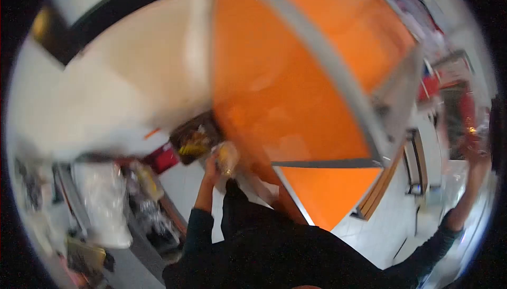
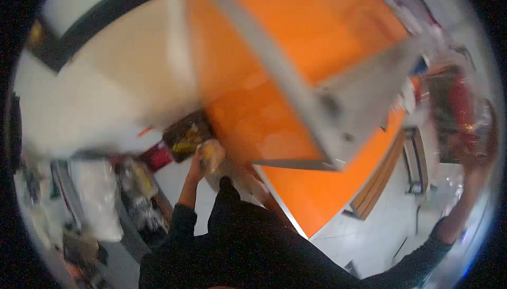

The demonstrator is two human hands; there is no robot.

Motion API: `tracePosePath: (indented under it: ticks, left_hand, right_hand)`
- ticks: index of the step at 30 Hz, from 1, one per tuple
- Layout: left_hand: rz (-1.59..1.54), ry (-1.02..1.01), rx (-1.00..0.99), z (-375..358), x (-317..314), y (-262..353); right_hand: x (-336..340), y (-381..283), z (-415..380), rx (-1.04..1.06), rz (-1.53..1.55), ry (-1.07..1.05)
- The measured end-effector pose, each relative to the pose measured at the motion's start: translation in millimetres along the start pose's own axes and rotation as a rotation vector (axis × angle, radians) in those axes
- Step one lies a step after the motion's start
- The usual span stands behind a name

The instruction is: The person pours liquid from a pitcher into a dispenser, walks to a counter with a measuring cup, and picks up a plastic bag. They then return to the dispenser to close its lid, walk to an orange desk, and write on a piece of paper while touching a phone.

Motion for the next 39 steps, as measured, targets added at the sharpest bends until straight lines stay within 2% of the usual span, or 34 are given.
tracePosePath:
  ticks: [2, 5, 8, 11, 14, 16, 18, 21, 23, 25, 26, 27, 29, 31, 32, 33, 34, 35, 36, 37, 39]
  left_hand:
    - [0.013, 0.047, -0.047, 28, 38, 3]
    - [0.174, 0.531, -0.149, 31, 86, 31]
    - [0.424, 0.796, -0.304, 75, 172, 48]
    - [0.546, 0.956, -0.241, 92, 198, 75]
    - [0.695, 0.97, -0.156, 124, 215, 93]
    - [1.203, 0.985, -0.181, 194, 264, 99]
    - [1.291, 1.026, -0.214, 212, 274, 96]
    - [0.954, 1.075, -0.279, 154, 236, 102]
    - [0.958, 0.979, -0.329, 120, 220, 91]
    - [1.021, 0.705, -0.528, 87, 196, 70]
    - [1.292, 0.85, -0.334, 124, 267, 20]
    - [1.23, 0.675, -0.429, 89, 242, 9]
    - [0.758, 0.785, -0.396, 54, 289, -44]
    - [0.731, 0.782, -0.514, -15, 252, -58]
    - [0.736, 0.744, -0.501, -29, 250, -69]
    - [0.744, 0.702, -0.477, -39, 249, -80]
    - [0.645, 0.662, -0.522, -60, 233, -87]
    - [0.75, 0.652, -0.569, -82, 200, -83]
    - [0.588, 0.56, -0.778, -97, 182, -83]
    - [0.734, 0.571, -0.965, -125, 142, -74]
    - [0.655, 0.501, -1.111, -184, 34, -73]
  right_hand:
    - [-21, -31, 47, 0.105, -0.033, -0.02]
    - [-66, -77, 100, 0.187, -0.075, -0.076]
    - [-93, -110, 121, 0.202, -0.088, -0.09]
    - [-105, -128, 120, 0.196, -0.077, -0.07]
    - [-112, -135, 113, 0.18, -0.059, -0.031]
    - [-113, -138, 108, 0.168, -0.038, 0.001]
    - [-112, -141, 103, 0.157, -0.025, 0.022]
    - [-102, -134, 95, 0.147, 0.012, 0.064]
    - [-89, -127, 86, 0.139, 0.05, 0.115]
    - [-69, -120, 77, 0.137, 0.108, 0.195]
    - [-55, -116, 73, 0.125, 0.151, 0.245]
    - [-39, -113, 66, 0.114, 0.191, 0.297]
    - [7, -109, 52, 0.084, 0.293, 0.436]
    - [68, -97, 19, 0.005, 0.393, 0.617]
    - [89, -75, -9, -0.015, 0.364, 0.685]
    - [107, -41, -47, -0.027, 0.284, 0.739]
    - [101, 8, -107, 0.042, 0.079, 0.713]
    - [93, 57, -169, 0.115, -0.121, 0.704]
    - [87, 102, -217, 0.163, -0.036, 0.663]
    - [82, 146, -264, 0.206, 0.05, 0.62]
    - [67, 189, -350, 0.319, 0.643, 0.627]
Point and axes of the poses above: each hand's wrist, its own z-axis towards the middle knuckle, its own x-axis out of the back of the hand, y = z × x, the point moved 10 cm from there along z, towards the middle knuckle, and after that the axes turned 11 degrees about -z, right-handed, at the moved point
